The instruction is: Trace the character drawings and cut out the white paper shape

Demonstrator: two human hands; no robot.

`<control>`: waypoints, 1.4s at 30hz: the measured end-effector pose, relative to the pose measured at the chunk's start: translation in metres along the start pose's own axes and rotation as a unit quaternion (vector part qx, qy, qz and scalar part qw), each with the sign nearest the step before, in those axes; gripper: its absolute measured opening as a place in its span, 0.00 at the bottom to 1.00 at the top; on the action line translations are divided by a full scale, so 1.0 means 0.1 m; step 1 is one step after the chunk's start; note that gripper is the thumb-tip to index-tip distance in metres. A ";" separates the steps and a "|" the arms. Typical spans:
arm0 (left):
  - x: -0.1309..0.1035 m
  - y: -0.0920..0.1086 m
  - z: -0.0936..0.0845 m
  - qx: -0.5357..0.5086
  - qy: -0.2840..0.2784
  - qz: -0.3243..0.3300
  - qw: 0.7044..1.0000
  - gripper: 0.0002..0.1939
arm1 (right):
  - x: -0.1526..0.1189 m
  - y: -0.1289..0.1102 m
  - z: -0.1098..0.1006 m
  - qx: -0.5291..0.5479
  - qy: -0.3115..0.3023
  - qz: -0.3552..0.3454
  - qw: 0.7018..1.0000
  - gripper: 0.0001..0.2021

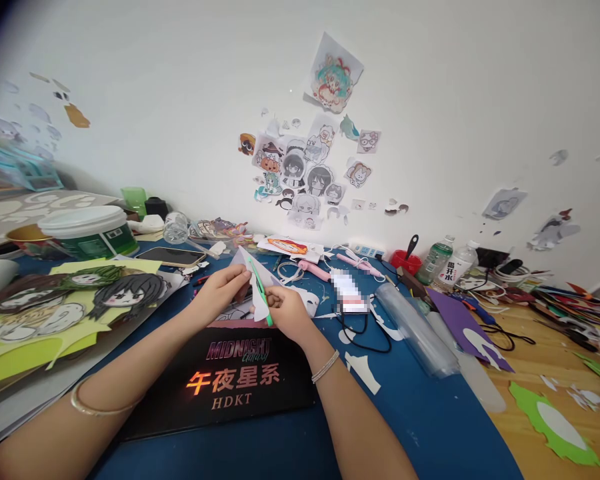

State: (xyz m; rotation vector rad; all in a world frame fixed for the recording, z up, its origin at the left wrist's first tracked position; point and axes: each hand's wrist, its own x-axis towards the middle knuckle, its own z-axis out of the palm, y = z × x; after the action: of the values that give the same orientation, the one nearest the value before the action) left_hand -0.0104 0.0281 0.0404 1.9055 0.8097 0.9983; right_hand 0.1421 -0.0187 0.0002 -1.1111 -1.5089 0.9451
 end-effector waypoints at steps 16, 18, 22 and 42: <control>0.01 0.02 -0.10 0.016 -0.009 -0.023 1.000 0.17 | -0.02 -0.03 -0.01 0.030 -0.025 0.045 0.998 0.14; 0.01 0.02 -0.11 0.037 -0.004 -0.015 0.999 0.17 | -0.02 -0.03 -0.02 0.013 -0.028 0.043 0.999 0.14; 0.01 0.04 -0.10 0.077 -0.034 -0.002 0.996 0.17 | -0.03 -0.03 -0.04 -0.018 -0.029 0.028 0.999 0.15; 0.02 -0.01 -0.08 0.100 -0.061 -0.006 0.993 0.14 | -0.04 -0.08 -0.09 -0.043 -0.038 0.031 0.998 0.17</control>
State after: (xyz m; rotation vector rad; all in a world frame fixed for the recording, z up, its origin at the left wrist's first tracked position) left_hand -0.0165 0.0331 0.0426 2.1073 0.8756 0.8081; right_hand 0.1503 -0.0245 0.0083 -1.2026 -1.5975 0.9819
